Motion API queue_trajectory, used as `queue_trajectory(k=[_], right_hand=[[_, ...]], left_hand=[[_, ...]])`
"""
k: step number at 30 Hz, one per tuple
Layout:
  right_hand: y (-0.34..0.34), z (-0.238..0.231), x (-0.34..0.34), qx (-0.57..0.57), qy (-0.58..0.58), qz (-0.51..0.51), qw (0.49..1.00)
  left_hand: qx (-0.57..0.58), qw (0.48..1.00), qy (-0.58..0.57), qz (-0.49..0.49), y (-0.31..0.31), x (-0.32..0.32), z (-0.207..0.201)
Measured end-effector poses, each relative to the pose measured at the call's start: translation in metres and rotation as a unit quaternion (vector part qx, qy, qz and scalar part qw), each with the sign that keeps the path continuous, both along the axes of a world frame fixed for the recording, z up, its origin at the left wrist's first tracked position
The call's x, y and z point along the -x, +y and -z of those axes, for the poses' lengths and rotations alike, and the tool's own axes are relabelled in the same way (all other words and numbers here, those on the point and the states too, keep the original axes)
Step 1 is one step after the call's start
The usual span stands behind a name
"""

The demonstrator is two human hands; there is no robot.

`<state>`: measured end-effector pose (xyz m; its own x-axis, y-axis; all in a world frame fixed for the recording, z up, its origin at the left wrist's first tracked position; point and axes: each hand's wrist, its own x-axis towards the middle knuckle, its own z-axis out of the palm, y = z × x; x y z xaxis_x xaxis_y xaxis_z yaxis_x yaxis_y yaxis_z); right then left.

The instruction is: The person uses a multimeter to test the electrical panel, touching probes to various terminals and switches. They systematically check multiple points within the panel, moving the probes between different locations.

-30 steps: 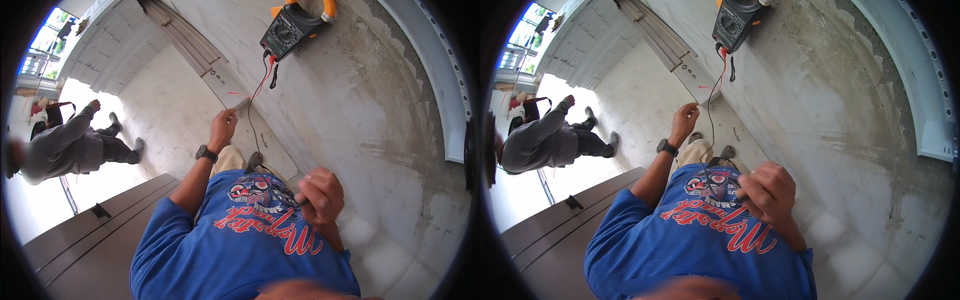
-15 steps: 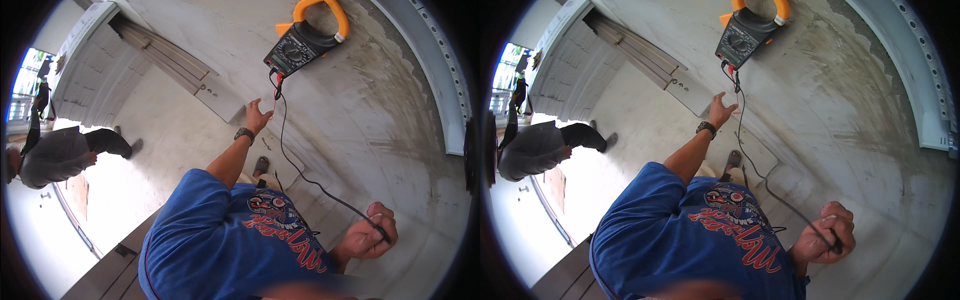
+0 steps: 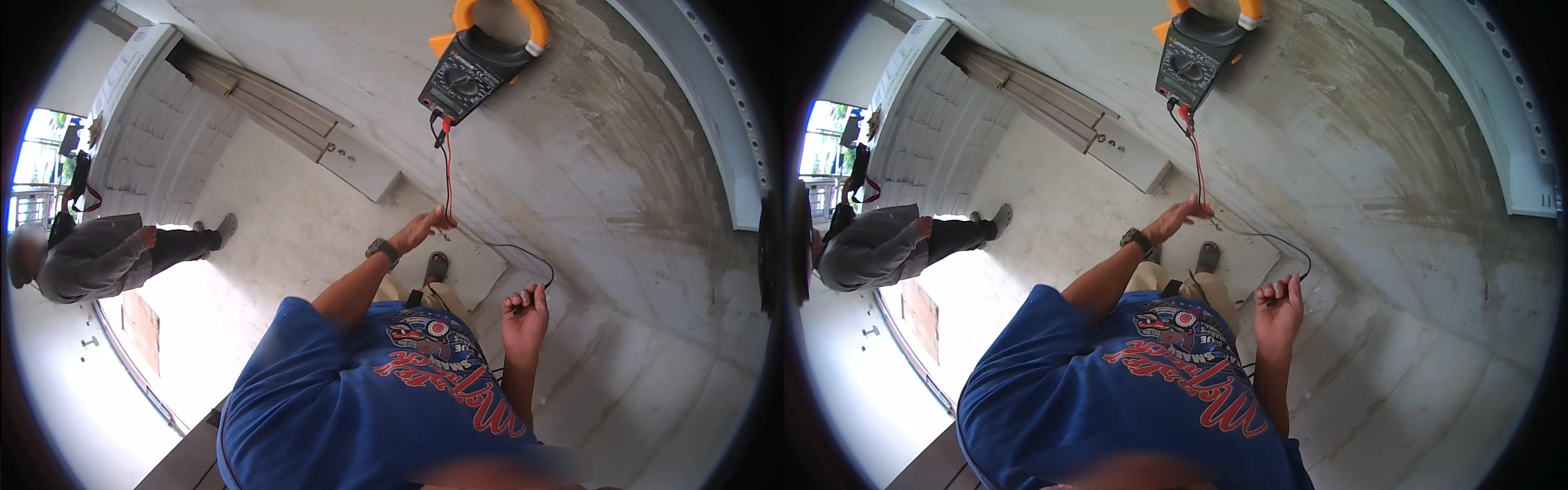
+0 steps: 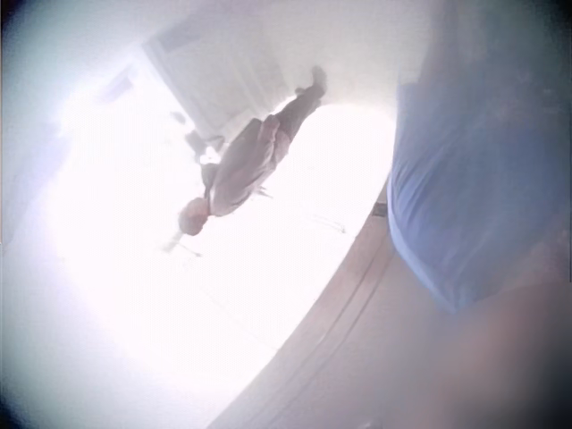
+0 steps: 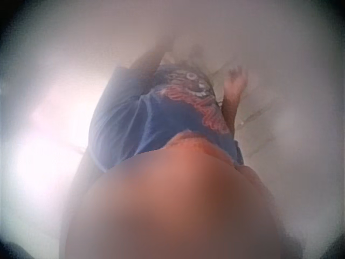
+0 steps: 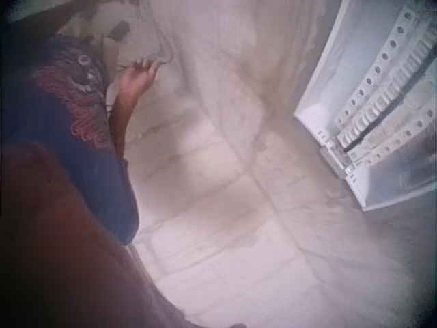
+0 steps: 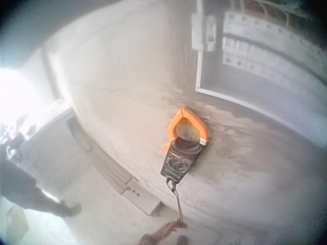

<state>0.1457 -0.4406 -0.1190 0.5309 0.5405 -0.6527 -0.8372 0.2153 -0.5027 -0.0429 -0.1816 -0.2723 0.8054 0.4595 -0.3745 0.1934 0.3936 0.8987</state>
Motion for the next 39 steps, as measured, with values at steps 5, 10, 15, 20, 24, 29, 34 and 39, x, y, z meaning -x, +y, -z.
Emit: queue_trajectory(k=[5,10,15,20,24,29,34,39], right_hand=[[0.035,0.024,-0.004,0.007,-0.157,-0.194,0.968],[0.042,0.06,-0.002,0.139,-0.293,-0.3,0.897],[0.032,0.107,0.005,0.106,-0.058,-0.271,0.955],[0.046,0.123,0.007,-0.01,0.117,-0.261,0.958],[0.068,0.115,0.018,-0.025,0.101,-0.236,0.966],[0.104,0.1,0.033,-0.038,0.167,-0.115,0.979],[0.104,0.081,0.019,-0.142,0.08,-0.124,0.979],[0.093,0.101,0.029,-0.007,-0.017,-0.208,0.978]], left_hand=[[0.068,0.993,-0.093,0.001,-0.051,0.001,-0.056],[0.151,0.976,-0.157,-0.014,-0.055,-0.023,-0.095],[0.234,0.943,-0.233,-0.047,-0.047,-0.036,-0.115],[0.291,0.914,-0.271,-0.075,-0.05,-0.044,-0.134],[0.37,0.88,-0.284,-0.093,-0.059,-0.04,-0.146],[0.387,0.867,-0.306,-0.074,-0.052,-0.022,-0.139],[0.38,0.872,-0.304,-0.045,-0.032,0.022,-0.114],[0.256,0.94,-0.121,-0.19,-0.008,0.061,-0.085]])
